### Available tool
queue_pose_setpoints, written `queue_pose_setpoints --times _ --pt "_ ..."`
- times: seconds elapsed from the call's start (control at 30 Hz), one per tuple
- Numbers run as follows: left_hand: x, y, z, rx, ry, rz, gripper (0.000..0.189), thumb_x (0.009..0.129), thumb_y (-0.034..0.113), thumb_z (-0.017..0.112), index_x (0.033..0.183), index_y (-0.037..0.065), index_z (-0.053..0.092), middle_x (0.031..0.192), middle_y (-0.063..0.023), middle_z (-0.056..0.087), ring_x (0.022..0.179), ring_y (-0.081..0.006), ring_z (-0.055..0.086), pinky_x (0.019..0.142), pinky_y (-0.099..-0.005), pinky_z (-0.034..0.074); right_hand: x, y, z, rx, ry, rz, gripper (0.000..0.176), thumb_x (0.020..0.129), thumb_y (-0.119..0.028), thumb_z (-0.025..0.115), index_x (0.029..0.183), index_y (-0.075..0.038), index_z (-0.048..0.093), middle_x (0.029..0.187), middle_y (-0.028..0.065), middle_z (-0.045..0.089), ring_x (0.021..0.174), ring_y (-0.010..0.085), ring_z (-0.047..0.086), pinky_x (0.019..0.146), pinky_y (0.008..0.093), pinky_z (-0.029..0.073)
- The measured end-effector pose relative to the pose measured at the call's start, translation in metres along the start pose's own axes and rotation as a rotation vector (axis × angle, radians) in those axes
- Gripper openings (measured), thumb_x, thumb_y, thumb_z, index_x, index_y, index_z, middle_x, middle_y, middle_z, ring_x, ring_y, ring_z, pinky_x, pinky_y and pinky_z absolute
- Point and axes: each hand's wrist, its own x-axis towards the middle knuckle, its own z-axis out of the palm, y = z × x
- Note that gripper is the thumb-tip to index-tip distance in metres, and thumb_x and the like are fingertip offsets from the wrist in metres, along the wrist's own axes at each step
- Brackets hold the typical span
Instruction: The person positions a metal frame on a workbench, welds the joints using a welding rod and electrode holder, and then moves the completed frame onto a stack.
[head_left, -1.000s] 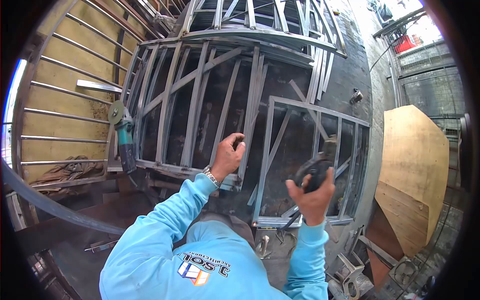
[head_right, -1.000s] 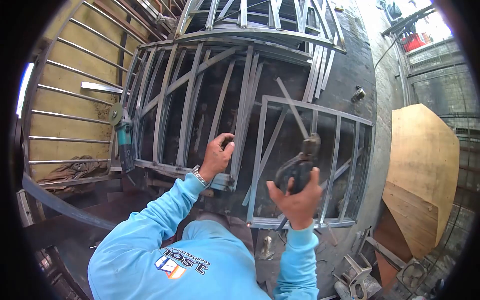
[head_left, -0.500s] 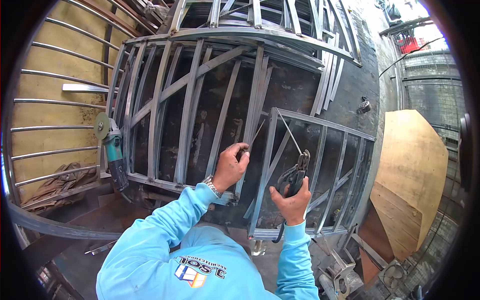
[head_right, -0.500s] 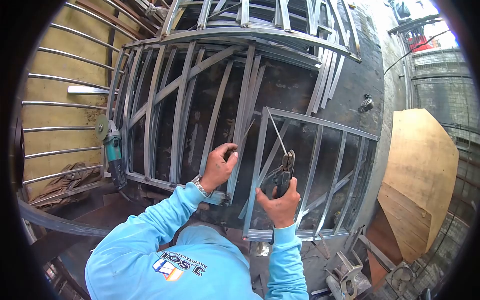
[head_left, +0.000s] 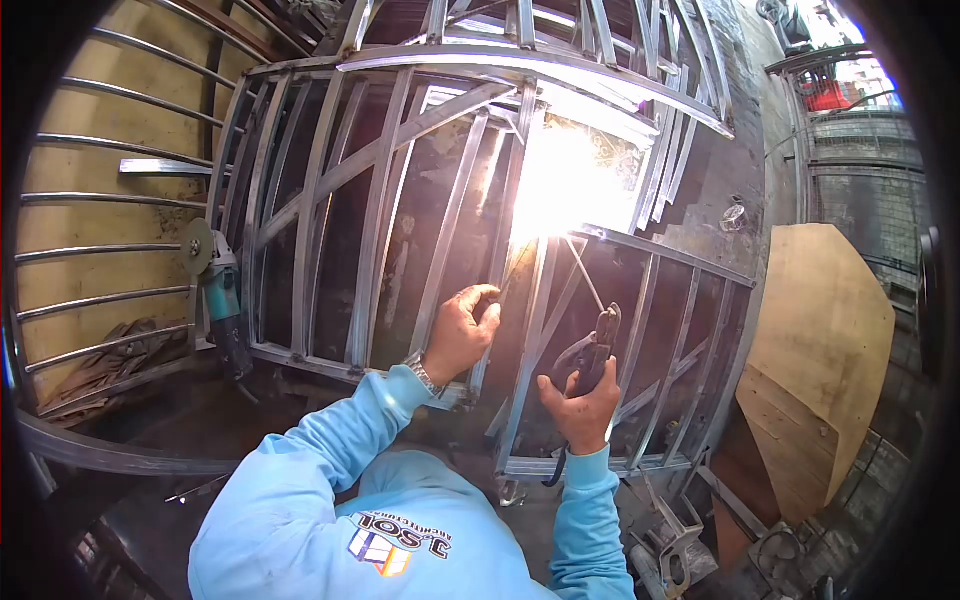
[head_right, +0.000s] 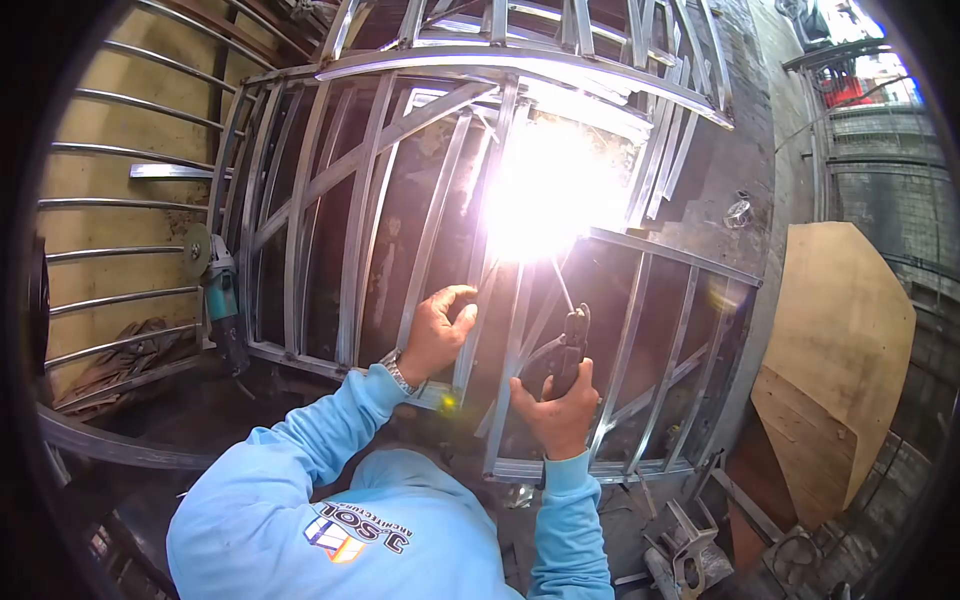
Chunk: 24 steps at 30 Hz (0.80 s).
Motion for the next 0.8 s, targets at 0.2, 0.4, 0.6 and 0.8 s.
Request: queue_pose_setpoints --times 0.2,0.4,0.6,0.8 --pt "0.0 -0.001 0.002 -0.015 0.041 0.041 0.027 0.089 0.011 0.067 0.111 -0.004 0.069 0.105 -0.0221 0.072 0.097 -0.0343 0.071 0.087 -0.0381 0.055 0.0 0.005 -0.001 -0.023 -0.022 0.005 0.065 0.063 -0.028 0.094 0.105 0.0 0.052 0.075 0.0047 0.067 0.061 0.0117 0.067 0.053 0.0258 0.055" --pt "-0.001 0.006 0.0 -0.033 0.032 0.056 0.026 0.089 0.01 0.066 0.11 -0.005 0.067 0.101 -0.0217 0.071 0.089 -0.0325 0.072 0.078 -0.0379 0.055 -0.002 0.008 -0.004 0.066 0.004 -0.017 0.063 0.063 -0.027 0.094 0.103 0.0 0.053 0.069 0.0015 0.062 0.055 0.0099 0.061 0.05 0.0248 0.051" --pt "-0.001 0.004 0.001 0.008 0.067 0.125 0.025 0.088 0.008 0.066 0.11 -0.005 0.067 0.098 -0.0216 0.071 0.086 -0.0298 0.071 0.076 -0.036 0.055 0.001 0.005 -0.003 0.0 0.007 -0.042 0.057 0.063 -0.028 0.093 0.096 -0.004 0.053 0.066 0.0012 0.061 0.052 0.0104 0.06 0.049 0.0254 0.049" --pt "-0.002 0.007 0.0 -0.031 0.05 0.071 0.025 0.088 0.008 0.066 0.109 -0.006 0.067 0.095 -0.0199 0.071 0.081 -0.0276 0.07 0.073 -0.0356 0.054 0.001 -0.002 -0.007 -0.048 -0.046 0.01 0.056 0.063 -0.027 0.093 0.095 -0.005 0.052 0.065 0.0015 0.062 0.051 0.0109 0.06 0.048 0.0261 0.048"
